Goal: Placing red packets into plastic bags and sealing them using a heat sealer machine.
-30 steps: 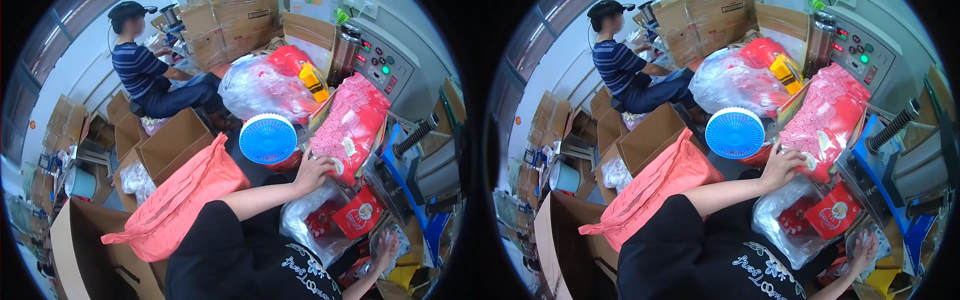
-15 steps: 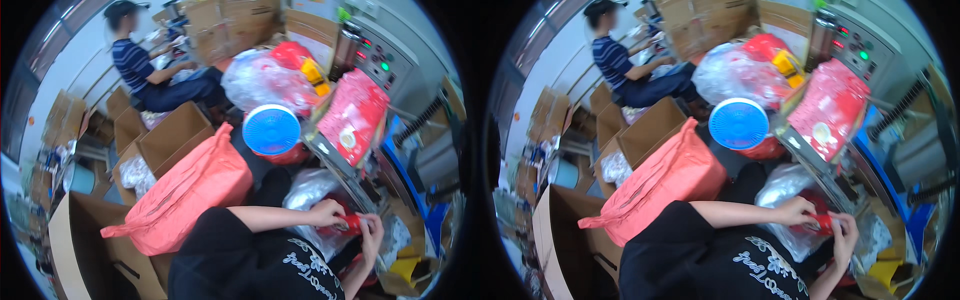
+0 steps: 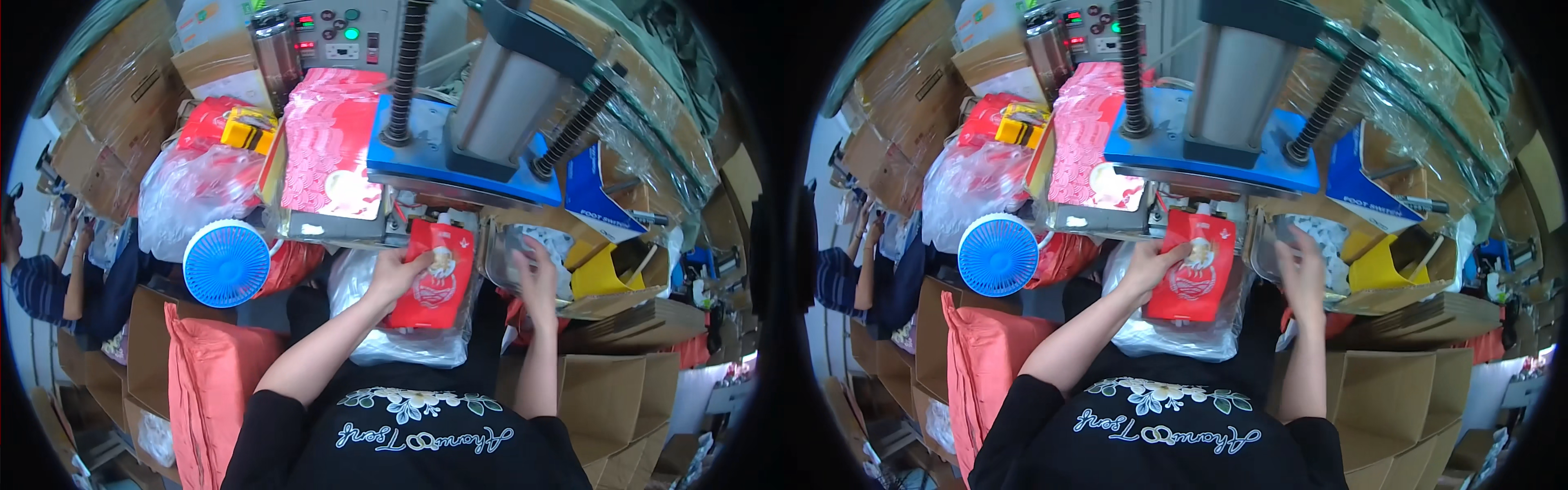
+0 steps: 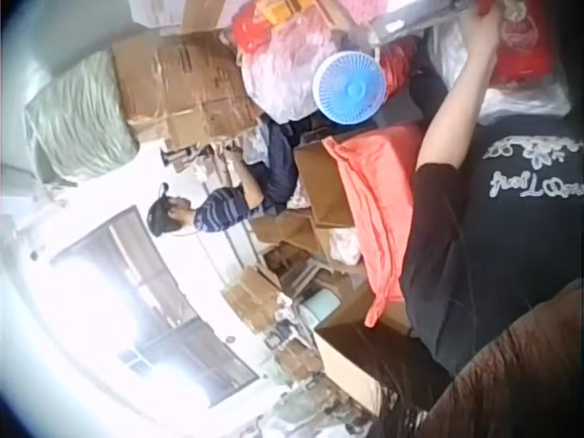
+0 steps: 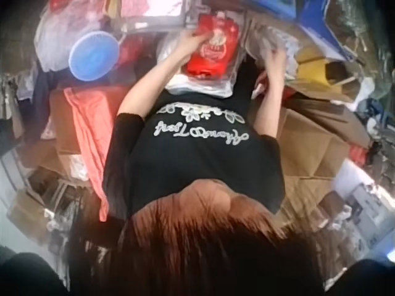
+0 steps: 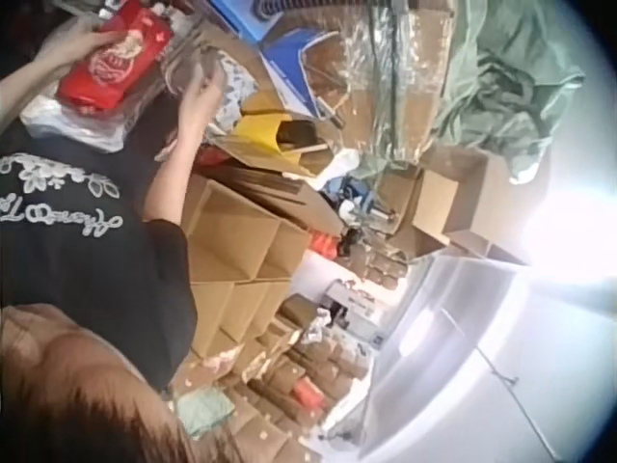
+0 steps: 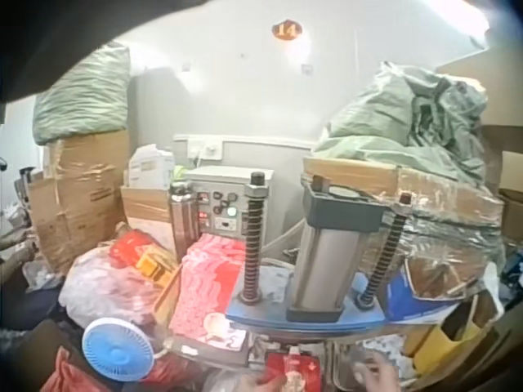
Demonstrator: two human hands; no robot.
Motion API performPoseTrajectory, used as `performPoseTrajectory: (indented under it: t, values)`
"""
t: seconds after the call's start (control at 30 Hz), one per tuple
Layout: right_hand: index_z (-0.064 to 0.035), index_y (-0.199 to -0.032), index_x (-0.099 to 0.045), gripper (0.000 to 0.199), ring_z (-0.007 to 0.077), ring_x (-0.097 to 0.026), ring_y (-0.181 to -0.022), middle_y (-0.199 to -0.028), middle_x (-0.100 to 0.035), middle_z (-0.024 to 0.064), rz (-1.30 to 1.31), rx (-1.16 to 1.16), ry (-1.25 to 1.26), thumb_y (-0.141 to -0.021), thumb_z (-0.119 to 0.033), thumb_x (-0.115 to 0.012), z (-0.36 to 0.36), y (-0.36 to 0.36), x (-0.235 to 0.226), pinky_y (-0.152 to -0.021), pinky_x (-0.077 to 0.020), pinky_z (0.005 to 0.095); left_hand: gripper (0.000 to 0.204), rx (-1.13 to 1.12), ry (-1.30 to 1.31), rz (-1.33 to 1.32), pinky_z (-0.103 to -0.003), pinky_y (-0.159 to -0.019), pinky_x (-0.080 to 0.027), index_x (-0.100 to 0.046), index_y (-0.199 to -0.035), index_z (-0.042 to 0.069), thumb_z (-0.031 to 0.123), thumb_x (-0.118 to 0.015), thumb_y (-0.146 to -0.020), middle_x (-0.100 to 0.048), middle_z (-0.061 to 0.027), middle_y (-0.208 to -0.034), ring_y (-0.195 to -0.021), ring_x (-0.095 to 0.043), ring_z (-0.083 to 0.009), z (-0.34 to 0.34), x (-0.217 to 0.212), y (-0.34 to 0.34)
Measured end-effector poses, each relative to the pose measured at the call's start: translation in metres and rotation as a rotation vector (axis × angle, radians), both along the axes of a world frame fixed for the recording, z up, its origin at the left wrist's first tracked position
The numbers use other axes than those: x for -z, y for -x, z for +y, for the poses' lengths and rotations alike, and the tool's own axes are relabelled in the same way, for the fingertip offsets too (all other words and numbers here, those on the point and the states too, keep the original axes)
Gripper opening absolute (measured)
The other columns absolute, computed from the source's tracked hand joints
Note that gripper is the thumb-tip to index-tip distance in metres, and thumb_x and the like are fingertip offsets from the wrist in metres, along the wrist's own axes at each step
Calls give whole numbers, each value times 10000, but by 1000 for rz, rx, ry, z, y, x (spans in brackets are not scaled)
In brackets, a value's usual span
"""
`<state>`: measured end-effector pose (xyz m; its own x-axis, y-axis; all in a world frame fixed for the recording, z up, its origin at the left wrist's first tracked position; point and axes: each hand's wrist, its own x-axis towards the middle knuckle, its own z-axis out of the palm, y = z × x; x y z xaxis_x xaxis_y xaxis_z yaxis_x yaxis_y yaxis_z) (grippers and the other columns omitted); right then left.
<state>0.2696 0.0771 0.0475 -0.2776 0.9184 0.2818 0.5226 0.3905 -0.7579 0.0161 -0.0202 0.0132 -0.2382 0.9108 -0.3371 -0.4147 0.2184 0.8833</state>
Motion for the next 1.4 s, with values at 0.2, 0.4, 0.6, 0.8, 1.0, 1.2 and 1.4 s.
performPoseTrajectory:
  t: [0.2, 0.4, 0.6, 0.8, 1.0, 1.2, 1.4]
  values:
    - [-71, -1302, -587, 416, 439, -566, -1169, -1276, -586, 237, -523, 224, -110, -939, -265, -645, 46, -42, 28, -960, -468, 476, 212, -56, 15, -115, -308, -652, -575, -701, -1006, -58, 132, -729, -915, -728, -112, -890, -739, -705, -161, 19, -2, 4]
    - [25, -1230, -608, 398, 383, -562, -1196, -1241, -618, 209, -454, 61, -225, -911, -199, -689, 70, -29, 75, -1033, -430, 419, 474, -131, -172, 834, -387, -777, -552, -681, -1173, 35, 348, -765, -827, -732, -153, -1008, -884, -721, -296, 21, -7, 52]
    - [8, -1178, -603, 223, 305, -593, -985, -1089, -628, 168, -288, -246, -37, -988, -108, -579, 105, -57, 91, -851, -454, 382, 643, -241, -191, 1634, -583, -1190, -179, -537, -1374, 139, 303, -756, -792, -475, -78, -1471, -1445, -357, -247, -34, 34, 105]
    - [-69, -1307, -598, 363, 152, -534, -840, -1044, -589, 47, -159, -136, -128, -945, -54, -621, 113, -76, 113, -787, -462, 293, 182, -467, -320, 1431, -546, -1009, -382, -707, -959, 120, 157, -721, -780, -659, -45, -990, -1070, -628, -241, -51, 14, 107]
    - [47, -1331, -524, 560, 349, -506, -1242, -1350, -538, 231, -287, -85, 50, -916, -305, -658, 59, -49, 54, -1067, -399, 498, 153, -321, -419, 857, -418, -744, -506, -728, -850, 43, 108, -734, -712, -701, -126, -870, -871, -668, -318, -49, 1, 26]
    - [0, -1316, -559, 335, 202, -640, -994, -1428, -498, 134, 299, -642, 501, -1023, -81, -418, 50, 11, 43, -968, -534, 385, 173, -164, -303, 835, -430, -733, -505, -748, -820, 66, 178, -790, -695, -706, -110, -842, -853, -673, -331, -52, 31, -22]
    - [107, -1210, -588, 286, 280, -632, -1089, -1191, -646, 212, 75, -640, 281, -980, -61, -561, 3, 53, 11, -1014, -533, 350, 202, -60, -340, 702, -408, -704, -508, -748, -829, 59, 225, -802, -728, -708, -110, -838, -819, -684, -327, -62, 39, -9]
